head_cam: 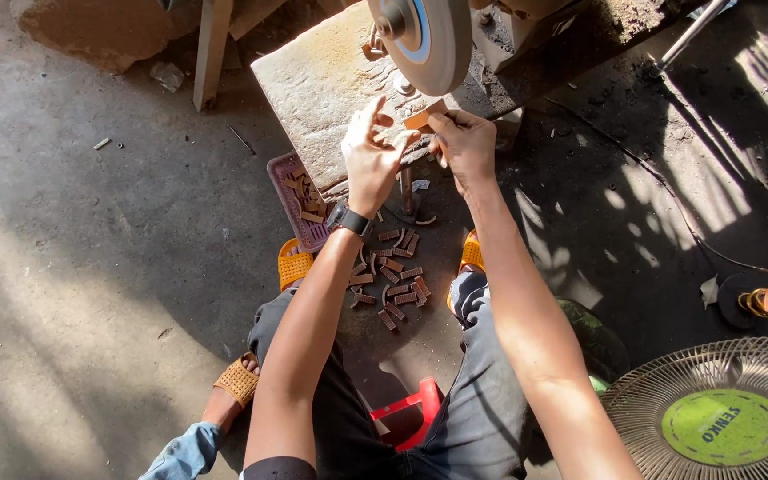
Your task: Grinding small rectangular pieces of friction material using a bench grinder to smooth the edges.
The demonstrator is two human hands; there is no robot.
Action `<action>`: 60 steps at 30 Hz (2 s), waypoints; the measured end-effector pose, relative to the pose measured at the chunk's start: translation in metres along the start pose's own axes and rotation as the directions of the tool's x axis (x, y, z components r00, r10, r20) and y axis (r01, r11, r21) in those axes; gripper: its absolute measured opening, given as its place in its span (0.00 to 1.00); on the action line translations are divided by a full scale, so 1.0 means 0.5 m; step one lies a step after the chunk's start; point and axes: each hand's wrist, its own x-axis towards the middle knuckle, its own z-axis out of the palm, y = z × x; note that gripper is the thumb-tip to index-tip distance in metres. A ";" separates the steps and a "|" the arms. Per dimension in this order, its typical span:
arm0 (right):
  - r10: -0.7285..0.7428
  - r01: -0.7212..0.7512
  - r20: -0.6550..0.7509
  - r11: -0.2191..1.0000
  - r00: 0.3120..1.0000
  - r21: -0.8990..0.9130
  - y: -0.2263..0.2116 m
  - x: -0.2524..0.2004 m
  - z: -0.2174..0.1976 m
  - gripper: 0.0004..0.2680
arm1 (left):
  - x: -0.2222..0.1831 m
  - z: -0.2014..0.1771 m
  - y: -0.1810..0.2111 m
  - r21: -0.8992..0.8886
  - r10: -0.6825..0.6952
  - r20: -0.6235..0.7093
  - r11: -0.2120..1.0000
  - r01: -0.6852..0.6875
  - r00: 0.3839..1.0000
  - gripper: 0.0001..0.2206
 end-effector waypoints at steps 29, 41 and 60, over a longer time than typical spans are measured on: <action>-0.159 0.181 -0.168 0.976 0.973 0.124 -0.042 0.000 0.080 0.05 | 0.011 0.052 0.004 -0.552 -0.558 -0.016 0.697 0.458 0.830 0.07; -0.052 0.053 -0.021 0.996 0.998 0.067 -0.054 -0.019 0.041 0.03 | -0.012 0.018 -0.042 -0.186 -0.174 0.008 0.967 0.172 0.985 0.08; -0.315 0.304 -0.033 0.935 0.949 -0.182 -0.042 -0.014 0.037 0.06 | -0.011 0.052 -0.003 -0.525 -0.514 0.087 0.704 0.478 0.853 0.07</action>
